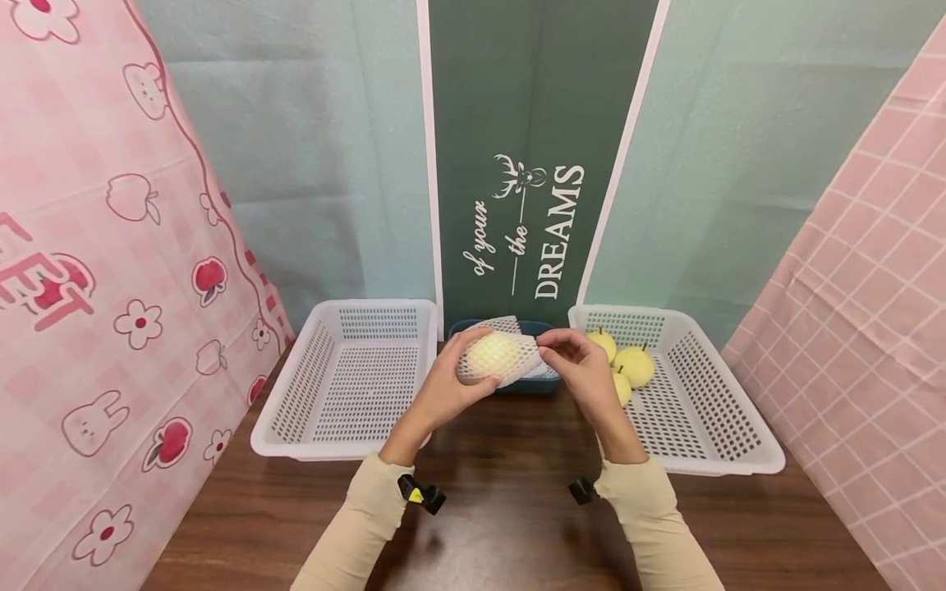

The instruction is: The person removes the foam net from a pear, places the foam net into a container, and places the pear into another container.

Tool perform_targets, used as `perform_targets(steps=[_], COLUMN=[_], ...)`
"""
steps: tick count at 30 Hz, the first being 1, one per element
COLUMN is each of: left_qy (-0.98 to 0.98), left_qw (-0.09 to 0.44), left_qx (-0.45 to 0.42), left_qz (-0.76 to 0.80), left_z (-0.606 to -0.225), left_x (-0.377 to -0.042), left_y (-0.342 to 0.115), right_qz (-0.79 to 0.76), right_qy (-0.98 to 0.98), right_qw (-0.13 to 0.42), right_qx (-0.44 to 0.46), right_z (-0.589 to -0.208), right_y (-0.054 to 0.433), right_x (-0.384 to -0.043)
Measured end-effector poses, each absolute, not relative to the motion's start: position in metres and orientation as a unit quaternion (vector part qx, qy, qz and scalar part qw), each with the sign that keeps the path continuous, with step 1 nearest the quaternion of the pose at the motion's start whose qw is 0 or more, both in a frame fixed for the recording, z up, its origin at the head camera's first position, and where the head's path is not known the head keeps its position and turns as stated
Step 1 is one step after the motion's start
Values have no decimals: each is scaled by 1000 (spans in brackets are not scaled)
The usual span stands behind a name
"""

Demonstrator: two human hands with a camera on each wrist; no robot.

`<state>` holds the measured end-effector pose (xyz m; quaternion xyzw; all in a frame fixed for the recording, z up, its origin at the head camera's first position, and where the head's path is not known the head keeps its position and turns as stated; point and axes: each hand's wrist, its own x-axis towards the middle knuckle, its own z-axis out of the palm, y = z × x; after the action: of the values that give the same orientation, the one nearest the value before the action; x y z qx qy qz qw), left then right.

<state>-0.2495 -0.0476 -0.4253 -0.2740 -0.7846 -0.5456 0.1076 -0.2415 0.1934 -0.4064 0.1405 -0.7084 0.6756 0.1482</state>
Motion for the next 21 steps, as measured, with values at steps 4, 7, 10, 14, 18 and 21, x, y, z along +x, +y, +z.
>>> perform_targets(steps=[4,7,10,14,18,21], left_qy=[-783,-783,-784,-784,-784,-783], left_qw=[108,108,109,110,111,113], left_qx=[-279,-282,-284,-285,-286,-286], left_qz=[-546,-544,-542,-541,-540,-540], left_z=[-426,-427,-428,-427,-427,-427], left_x=[-250,-251,-251,-251,-251,-251], left_y=[-47,-47,-47,-47,-47,-46], right_qz=[656,639,628,625,617,605], right_qy=[-723,-736,-746,-753,-764,-775], right_qw=[155,158,149,121,95,86], right_qx=[151,158,164,166,165,160], right_z=[-406,-405,-404,-402,-402,-402], right_y=[195,196,198,199,200,200], right_x=[-241,-239,-237,-236,-237,-238])
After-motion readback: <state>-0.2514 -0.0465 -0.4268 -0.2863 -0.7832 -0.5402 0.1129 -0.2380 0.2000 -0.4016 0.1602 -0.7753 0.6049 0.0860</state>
